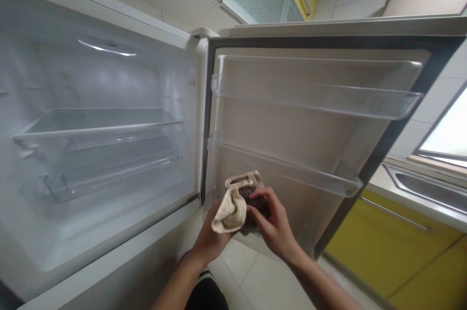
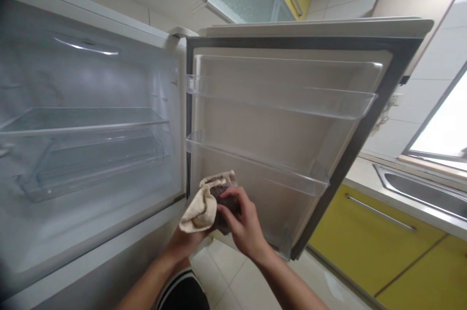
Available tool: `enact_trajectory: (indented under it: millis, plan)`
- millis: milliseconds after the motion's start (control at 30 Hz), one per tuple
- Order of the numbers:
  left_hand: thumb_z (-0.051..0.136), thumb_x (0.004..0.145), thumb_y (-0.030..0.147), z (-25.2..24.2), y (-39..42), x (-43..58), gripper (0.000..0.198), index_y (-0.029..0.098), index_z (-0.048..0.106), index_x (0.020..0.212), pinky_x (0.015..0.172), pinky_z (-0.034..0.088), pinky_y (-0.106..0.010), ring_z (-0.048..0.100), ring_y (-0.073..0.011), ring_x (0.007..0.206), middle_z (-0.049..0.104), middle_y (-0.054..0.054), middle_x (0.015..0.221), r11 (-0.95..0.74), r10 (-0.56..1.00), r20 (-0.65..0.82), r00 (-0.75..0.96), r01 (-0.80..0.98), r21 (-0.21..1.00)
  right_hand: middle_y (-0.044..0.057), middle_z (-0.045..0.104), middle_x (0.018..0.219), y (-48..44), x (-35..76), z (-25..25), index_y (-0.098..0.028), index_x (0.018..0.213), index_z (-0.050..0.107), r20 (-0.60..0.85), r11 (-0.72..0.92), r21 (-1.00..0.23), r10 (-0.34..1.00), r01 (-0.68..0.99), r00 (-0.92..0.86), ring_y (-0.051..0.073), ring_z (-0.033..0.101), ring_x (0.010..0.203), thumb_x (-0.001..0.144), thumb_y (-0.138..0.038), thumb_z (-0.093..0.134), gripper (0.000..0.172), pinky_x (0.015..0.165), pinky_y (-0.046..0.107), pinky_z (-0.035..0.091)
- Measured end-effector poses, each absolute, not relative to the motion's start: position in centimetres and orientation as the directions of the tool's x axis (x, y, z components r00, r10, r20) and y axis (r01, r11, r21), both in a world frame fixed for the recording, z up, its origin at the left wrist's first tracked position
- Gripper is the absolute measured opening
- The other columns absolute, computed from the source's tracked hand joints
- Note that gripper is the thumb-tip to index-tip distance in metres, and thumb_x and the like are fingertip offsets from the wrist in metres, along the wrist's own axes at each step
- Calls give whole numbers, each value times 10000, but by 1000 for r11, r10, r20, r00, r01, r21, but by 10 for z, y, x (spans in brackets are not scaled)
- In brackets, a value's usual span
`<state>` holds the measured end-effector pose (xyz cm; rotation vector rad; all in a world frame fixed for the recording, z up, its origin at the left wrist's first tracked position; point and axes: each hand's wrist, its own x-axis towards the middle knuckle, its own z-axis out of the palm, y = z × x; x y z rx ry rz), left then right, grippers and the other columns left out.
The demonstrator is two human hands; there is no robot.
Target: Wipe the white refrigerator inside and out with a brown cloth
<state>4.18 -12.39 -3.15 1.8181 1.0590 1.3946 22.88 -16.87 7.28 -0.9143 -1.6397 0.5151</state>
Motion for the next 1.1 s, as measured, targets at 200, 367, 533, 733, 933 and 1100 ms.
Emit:
enact_trajectory:
  millis: [200,367,533,733,933,1100]
  plan:
    - [831,720,655,29,-165,19,538,252,813,1075,1078,612,-512,772,-364,1119,833,-101,1119,-384,916,369,-158,-75,920,68,688,1180,-184,185,123,-304,1429,547,625,620,-779,779,90,49,217,688,994,845,-444,888,690,879,342,593]
    - [834,735,725,47,-188,-21,668,229,788,1181,1178,528,-515,719,-353,1278,818,-101,1203,-204,925,115,-363,-219,954,101,693,1318,-166,162,124,-315,1659,358,265,213,-948,940,-236,-216,260,716,1090,740,-525,923,1099,960,415,609]
    - [911,703,681,32,-205,-57,700,173,797,1171,1069,610,-514,736,-396,1229,828,-131,1156,-70,976,1,-216,-313,947,82,747,1216,-147,146,75,-202,1291,730,123,94,-987,964,-131,-238,260,694,1105,672,-519,946,728,1024,382,546]
    - [975,642,557,47,-209,-95,743,171,773,1245,1093,596,-542,683,-425,1316,809,-140,1249,-114,947,-36,-319,-440,891,19,748,1009,-131,151,43,-197,1084,779,109,116,-993,912,-6,-394,198,660,956,692,-524,942,536,915,308,504]
    - [948,605,487,78,-205,-129,809,260,721,1348,1110,586,-584,610,-432,1414,803,-72,1301,-220,866,-42,-498,-455,863,-1,697,903,-114,164,32,-184,841,699,216,241,-970,879,5,-425,173,610,948,715,-472,939,395,906,279,453]
    - [952,563,510,81,-208,-160,679,308,768,1184,1028,640,-584,594,-463,1427,809,-70,1277,-204,808,-30,-588,-328,922,15,715,1060,-110,167,18,-221,1100,698,172,161,-985,919,-62,-356,186,641,1000,751,-493,916,493,900,288,509]
